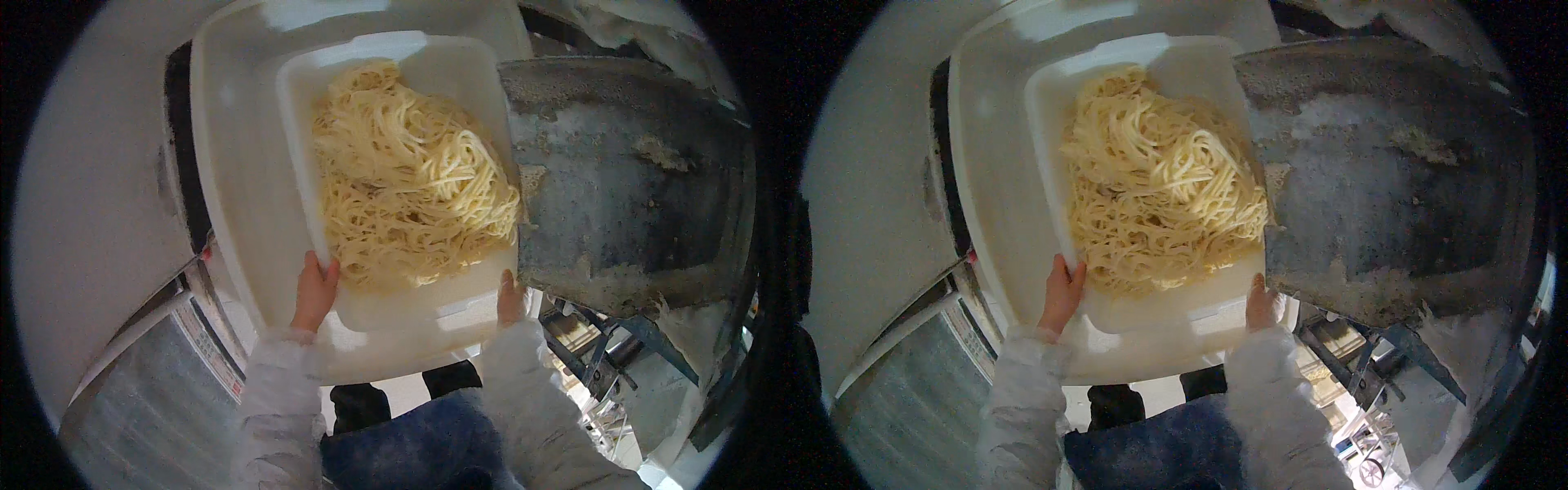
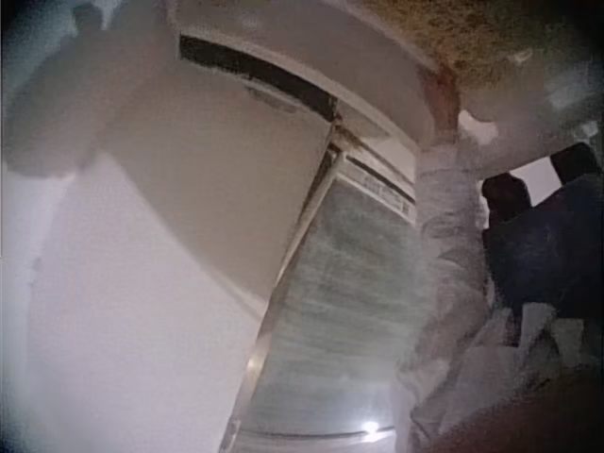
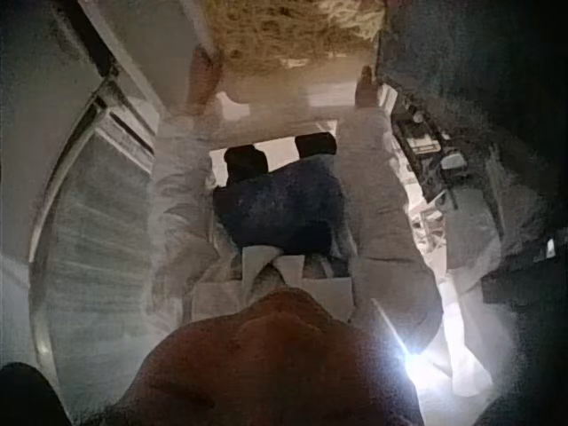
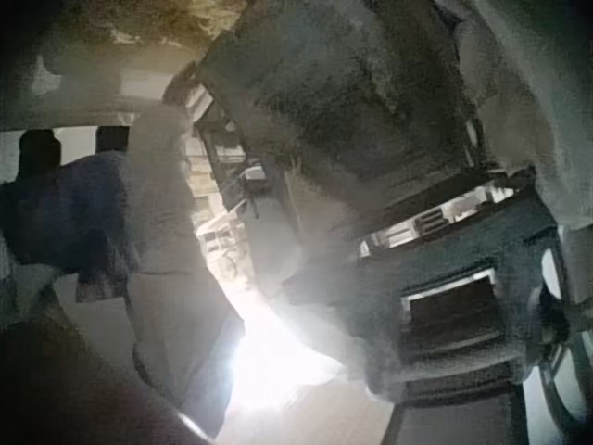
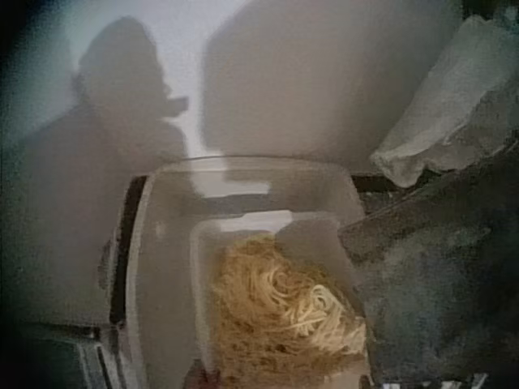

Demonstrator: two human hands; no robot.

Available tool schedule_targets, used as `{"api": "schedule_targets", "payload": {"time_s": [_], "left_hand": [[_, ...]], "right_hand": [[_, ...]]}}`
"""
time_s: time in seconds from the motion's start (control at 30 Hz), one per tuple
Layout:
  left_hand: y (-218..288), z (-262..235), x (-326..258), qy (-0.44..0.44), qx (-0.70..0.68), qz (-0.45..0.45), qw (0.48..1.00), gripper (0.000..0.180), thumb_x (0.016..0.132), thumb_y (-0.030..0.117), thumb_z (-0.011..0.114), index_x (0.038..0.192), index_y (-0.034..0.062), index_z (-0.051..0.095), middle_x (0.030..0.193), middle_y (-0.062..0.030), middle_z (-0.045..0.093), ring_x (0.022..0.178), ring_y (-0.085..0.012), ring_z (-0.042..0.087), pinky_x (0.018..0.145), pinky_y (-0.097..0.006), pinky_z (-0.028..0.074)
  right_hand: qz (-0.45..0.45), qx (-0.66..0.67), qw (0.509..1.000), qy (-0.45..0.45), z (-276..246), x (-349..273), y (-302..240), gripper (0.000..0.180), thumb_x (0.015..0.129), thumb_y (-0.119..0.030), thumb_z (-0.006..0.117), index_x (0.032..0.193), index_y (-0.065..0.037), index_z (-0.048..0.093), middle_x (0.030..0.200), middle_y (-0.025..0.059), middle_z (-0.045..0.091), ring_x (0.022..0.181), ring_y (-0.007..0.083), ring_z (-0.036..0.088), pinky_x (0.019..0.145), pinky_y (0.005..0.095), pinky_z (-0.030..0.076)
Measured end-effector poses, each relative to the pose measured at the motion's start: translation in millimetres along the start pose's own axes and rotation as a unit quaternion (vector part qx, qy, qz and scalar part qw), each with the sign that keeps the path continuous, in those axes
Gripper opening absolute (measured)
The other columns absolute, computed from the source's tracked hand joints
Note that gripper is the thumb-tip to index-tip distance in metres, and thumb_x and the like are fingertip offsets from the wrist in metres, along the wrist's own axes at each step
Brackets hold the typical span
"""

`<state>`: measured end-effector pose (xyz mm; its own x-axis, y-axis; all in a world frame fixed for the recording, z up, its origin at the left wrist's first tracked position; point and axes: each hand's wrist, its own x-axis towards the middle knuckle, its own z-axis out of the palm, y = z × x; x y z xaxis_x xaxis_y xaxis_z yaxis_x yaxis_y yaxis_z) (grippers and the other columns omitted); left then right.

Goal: The person feeds sheets of dough into a noodle-making machine, which extrudes noodles into a tray. The person collects the noodles, carries the tray across the room, and places it on a table.

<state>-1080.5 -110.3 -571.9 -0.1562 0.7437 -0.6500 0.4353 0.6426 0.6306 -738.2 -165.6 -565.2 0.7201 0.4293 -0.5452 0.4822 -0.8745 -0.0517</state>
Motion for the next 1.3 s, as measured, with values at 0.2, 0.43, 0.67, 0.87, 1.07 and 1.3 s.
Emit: {"api": "schedule_targets", "payload": {"time_s": [0.2,0.43,0.67,0.87,1.07,1.3], "left_hand": [[-12.7,-20.8,-27.1,0.018,0.070,-0.066,0.995,0.018,0.078,0.015,0.053,0.083,0.0005,0.043,0.064,-0.0093,0.049,0.055,-0.0170,0.047,0.051,-0.030,0.038],[-55.8,-60.0,-30.4,0.090,0.125,0.006,0.988,0.018,0.080,0.010,0.046,0.093,-0.0020,0.044,0.082,-0.0144,0.052,0.073,-0.0241,0.051,0.064,-0.034,0.040],[-22.9,-65.4,5.3,0.104,-0.226,-0.003,0.969,0.043,0.087,0.023,0.038,0.121,-0.0029,0.032,0.118,-0.0128,0.040,0.110,-0.0206,0.036,0.092,-0.028,0.027],[0.1,-52.3,30.1,0.210,-0.326,-0.009,0.922,0.041,0.087,0.028,0.040,0.117,-0.0002,0.040,0.113,-0.0091,0.044,0.104,-0.0170,0.040,0.088,-0.028,0.031],[8.9,-56.1,31.0,0.222,-0.368,-0.067,0.900,0.018,0.084,0.018,0.044,0.093,0.0039,0.052,0.087,-0.0035,0.050,0.082,-0.0124,0.045,0.073,-0.026,0.037],[12.4,-68.5,35.0,0.216,-0.491,-0.185,0.824,0.017,0.079,0.017,0.050,0.089,0.0033,0.052,0.083,-0.0029,0.050,0.078,-0.0130,0.045,0.068,-0.025,0.036]], "right_hand": [[0.047,0.168,0.984,-0.045,3.2,-9.3,3.7,0.054,0.081,-0.039,0.044,0.121,-0.004,0.036,0.123,0.0173,0.037,0.112,0.0332,0.036,0.094,0.0384,0.027],[-0.047,0.415,0.901,-0.121,25.9,-41.4,-84.7,0.057,0.080,-0.038,0.045,0.125,-0.005,0.032,0.127,0.0172,0.032,0.115,0.0319,0.032,0.098,0.0362,0.023],[-0.351,-0.013,0.935,0.046,39.7,-57.4,-178.9,0.064,0.080,-0.039,0.046,0.130,-0.006,0.023,0.133,0.0160,0.023,0.125,0.0274,0.015,0.102,0.0325,0.014],[-0.291,0.179,0.910,-0.235,29.4,-54.8,-189.9,0.062,0.081,-0.042,0.042,0.128,-0.006,0.024,0.129,0.0142,0.028,0.121,0.0258,0.022,0.101,0.0317,0.018],[-0.180,0.553,0.805,-0.114,14.1,14.9,-160.5,0.036,0.085,-0.032,0.043,0.107,-0.004,0.048,0.103,0.0060,0.051,0.095,0.0180,0.046,0.083,0.0303,0.037],[-0.105,0.486,0.823,-0.276,27.1,46.5,-174.6,0.032,0.087,-0.028,0.042,0.105,-0.003,0.051,0.100,0.0076,0.054,0.090,0.0186,0.051,0.080,0.0307,0.039]]}}
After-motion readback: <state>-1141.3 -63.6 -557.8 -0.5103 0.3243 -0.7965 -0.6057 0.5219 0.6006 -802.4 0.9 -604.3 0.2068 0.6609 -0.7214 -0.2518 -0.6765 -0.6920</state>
